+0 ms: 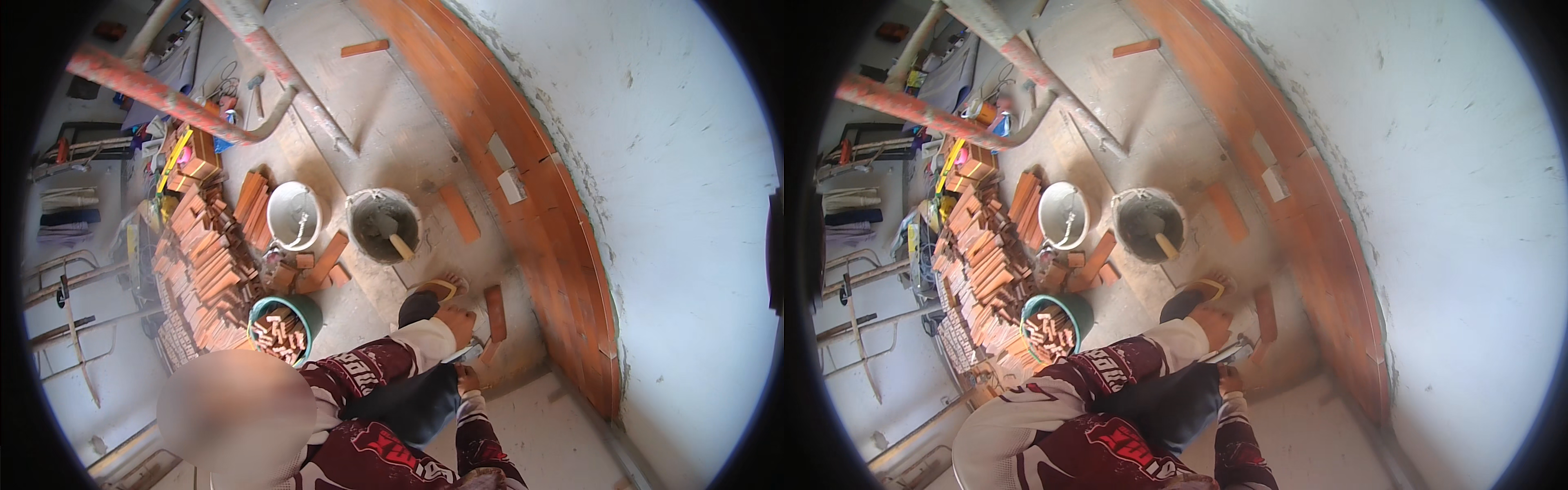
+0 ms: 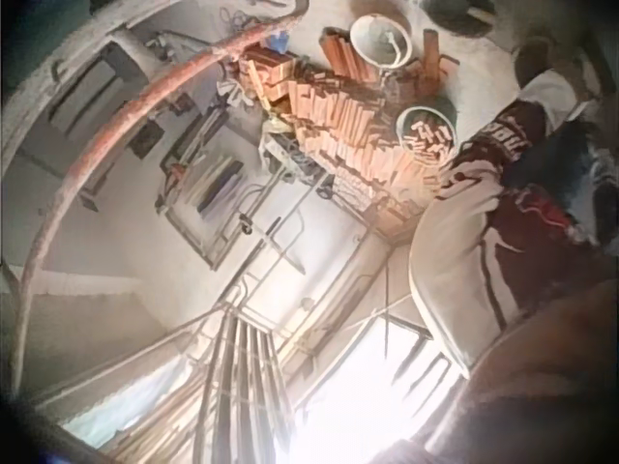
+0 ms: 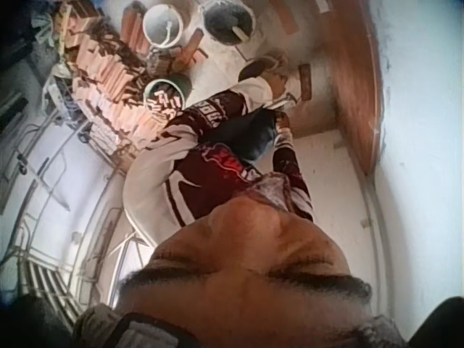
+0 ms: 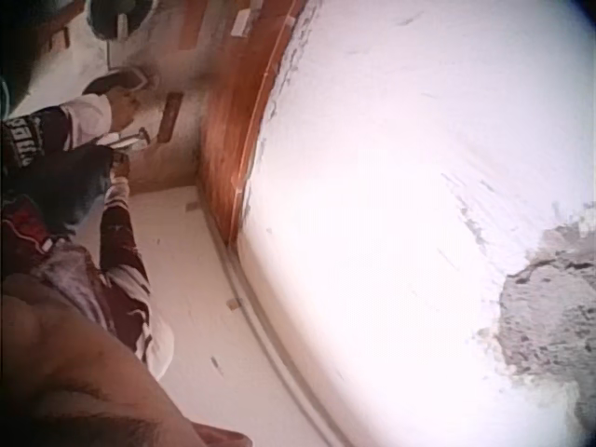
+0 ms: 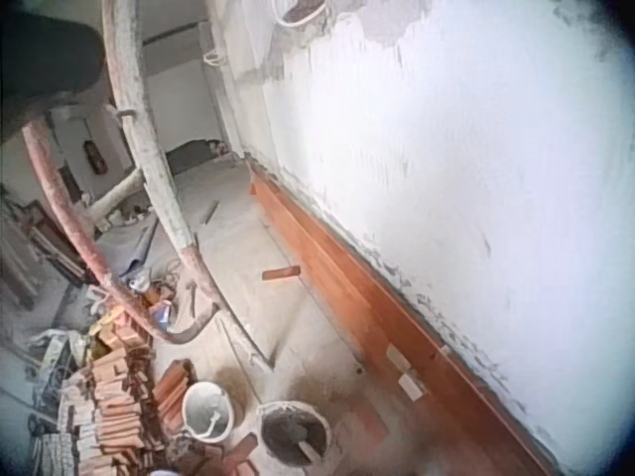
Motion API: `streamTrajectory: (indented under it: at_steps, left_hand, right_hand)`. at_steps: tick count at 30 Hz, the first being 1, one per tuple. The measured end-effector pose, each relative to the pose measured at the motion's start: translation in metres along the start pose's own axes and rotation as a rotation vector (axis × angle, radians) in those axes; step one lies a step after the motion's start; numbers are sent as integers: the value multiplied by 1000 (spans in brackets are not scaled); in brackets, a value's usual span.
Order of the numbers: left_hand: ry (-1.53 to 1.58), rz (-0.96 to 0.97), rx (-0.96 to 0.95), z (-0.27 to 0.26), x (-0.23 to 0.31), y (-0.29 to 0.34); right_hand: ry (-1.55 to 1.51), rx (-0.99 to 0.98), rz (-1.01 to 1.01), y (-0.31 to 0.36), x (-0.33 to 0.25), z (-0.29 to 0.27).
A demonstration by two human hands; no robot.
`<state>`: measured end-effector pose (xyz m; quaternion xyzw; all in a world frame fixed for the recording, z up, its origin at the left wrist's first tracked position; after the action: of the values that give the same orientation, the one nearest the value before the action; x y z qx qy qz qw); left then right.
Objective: The person applies adhesive to a rectangular tile using a trowel and places it onto a curved wall section. They then use a hammer to tap the tile into position and apply grout to the gaps between the tiles.
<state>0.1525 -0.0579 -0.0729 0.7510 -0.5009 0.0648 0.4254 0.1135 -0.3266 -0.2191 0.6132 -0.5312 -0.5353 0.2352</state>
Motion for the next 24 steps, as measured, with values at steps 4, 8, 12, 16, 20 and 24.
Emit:
streamTrajectory:
  at_steps: [4, 8, 12, 16, 20, 24]
  left_hand:
    - [299, -66, 294, -6, -55, 73]
    - [684, -311, 585, 10, -146, 191]
    - [604, -545, 483, -21, -221, 293]
    - [659, -758, 458, -13, -327, 302]
    - [1100, -874, 479, 53, -512, 289]
    - [1751, -1123, 595, -8, -476, 109]
  right_hand:
    - [-113, 44, -14, 58, -5, 19]
    - [18, 66, 25, 78, 2, 25]
    - [342, 78, -62, 24, -15, -6]
    - [278, 147, -114, 20, -16, -5]
    - [174, 231, -250, -10, -68, 33]
    - [148, 339, -237, -58, -28, -53]
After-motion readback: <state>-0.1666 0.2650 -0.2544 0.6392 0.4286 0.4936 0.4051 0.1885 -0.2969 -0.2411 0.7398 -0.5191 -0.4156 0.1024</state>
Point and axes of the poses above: each hand's wrist, its own y-axis away from the middle knuckle, its own z-axis out of the palm, x = y × z, the point moved 6 cm from there along -y, towards the middle knuckle, and after that the axes turned 4 degrees about -x, right-handed, at the moved point
